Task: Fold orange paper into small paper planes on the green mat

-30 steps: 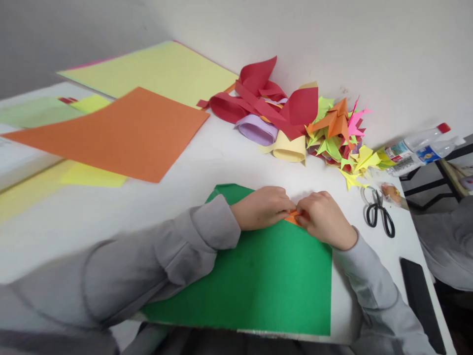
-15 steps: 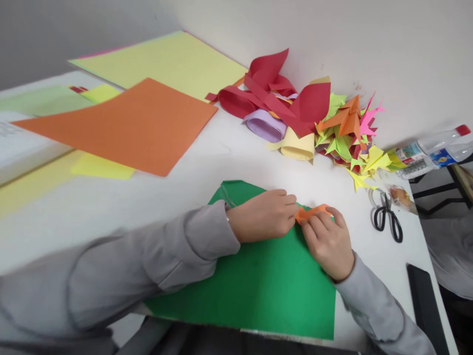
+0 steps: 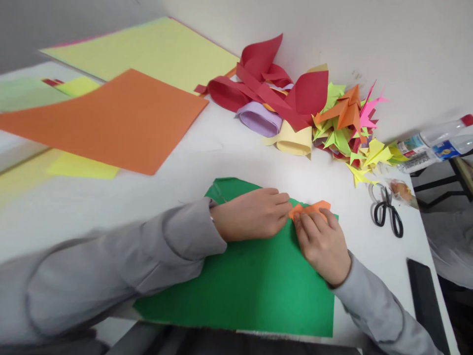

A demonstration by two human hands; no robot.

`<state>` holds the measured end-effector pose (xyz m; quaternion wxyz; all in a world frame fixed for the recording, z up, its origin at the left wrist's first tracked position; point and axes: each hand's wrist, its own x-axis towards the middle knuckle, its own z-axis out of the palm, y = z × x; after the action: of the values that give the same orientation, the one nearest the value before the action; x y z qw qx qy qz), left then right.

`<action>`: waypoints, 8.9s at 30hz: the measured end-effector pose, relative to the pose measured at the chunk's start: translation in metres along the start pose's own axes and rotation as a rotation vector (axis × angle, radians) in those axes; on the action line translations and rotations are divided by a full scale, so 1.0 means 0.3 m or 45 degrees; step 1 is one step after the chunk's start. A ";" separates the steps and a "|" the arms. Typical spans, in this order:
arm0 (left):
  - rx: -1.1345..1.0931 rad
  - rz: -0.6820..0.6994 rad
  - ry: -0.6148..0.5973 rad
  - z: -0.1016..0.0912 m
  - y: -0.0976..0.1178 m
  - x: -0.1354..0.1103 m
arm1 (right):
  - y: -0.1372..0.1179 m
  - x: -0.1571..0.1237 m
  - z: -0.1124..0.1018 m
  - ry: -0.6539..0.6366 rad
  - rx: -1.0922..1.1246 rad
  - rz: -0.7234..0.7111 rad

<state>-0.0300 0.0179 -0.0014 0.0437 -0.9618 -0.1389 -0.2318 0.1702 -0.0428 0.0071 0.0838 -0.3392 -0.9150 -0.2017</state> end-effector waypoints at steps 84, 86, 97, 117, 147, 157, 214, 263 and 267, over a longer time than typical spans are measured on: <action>0.322 0.059 -0.112 -0.033 0.007 -0.021 | -0.073 0.012 -0.019 -0.148 -0.247 -0.034; 0.307 0.074 -0.111 -0.034 0.003 -0.021 | -0.070 0.015 -0.022 -0.143 -0.258 -0.044; 0.221 0.055 -0.316 -0.068 -0.046 -0.032 | -0.068 0.009 -0.027 -0.167 -0.247 -0.053; 0.113 -0.452 -0.119 0.049 0.257 -0.047 | -0.085 0.014 -0.039 -0.211 -0.224 0.032; 0.178 -0.491 -0.226 0.024 0.255 -0.037 | -0.079 0.013 -0.052 -0.283 -0.212 0.065; 0.120 -0.555 -0.363 0.013 0.260 -0.025 | -0.081 0.010 -0.050 -0.295 -0.179 0.081; -0.140 -0.441 -0.287 -0.004 0.165 -0.005 | -0.049 0.001 -0.116 -0.469 -0.066 0.257; -0.079 -0.416 -0.318 -0.001 0.174 0.006 | -0.023 -0.046 -0.157 -0.607 -0.043 0.357; -0.058 -0.424 -0.307 0.001 0.173 0.007 | -0.048 -0.062 -0.137 -0.581 -0.075 0.389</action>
<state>-0.0133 -0.0311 -0.0018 -0.0338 -0.9471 -0.2948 -0.1220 0.1756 -0.0812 0.0343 -0.1050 -0.5120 -0.8423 -0.1317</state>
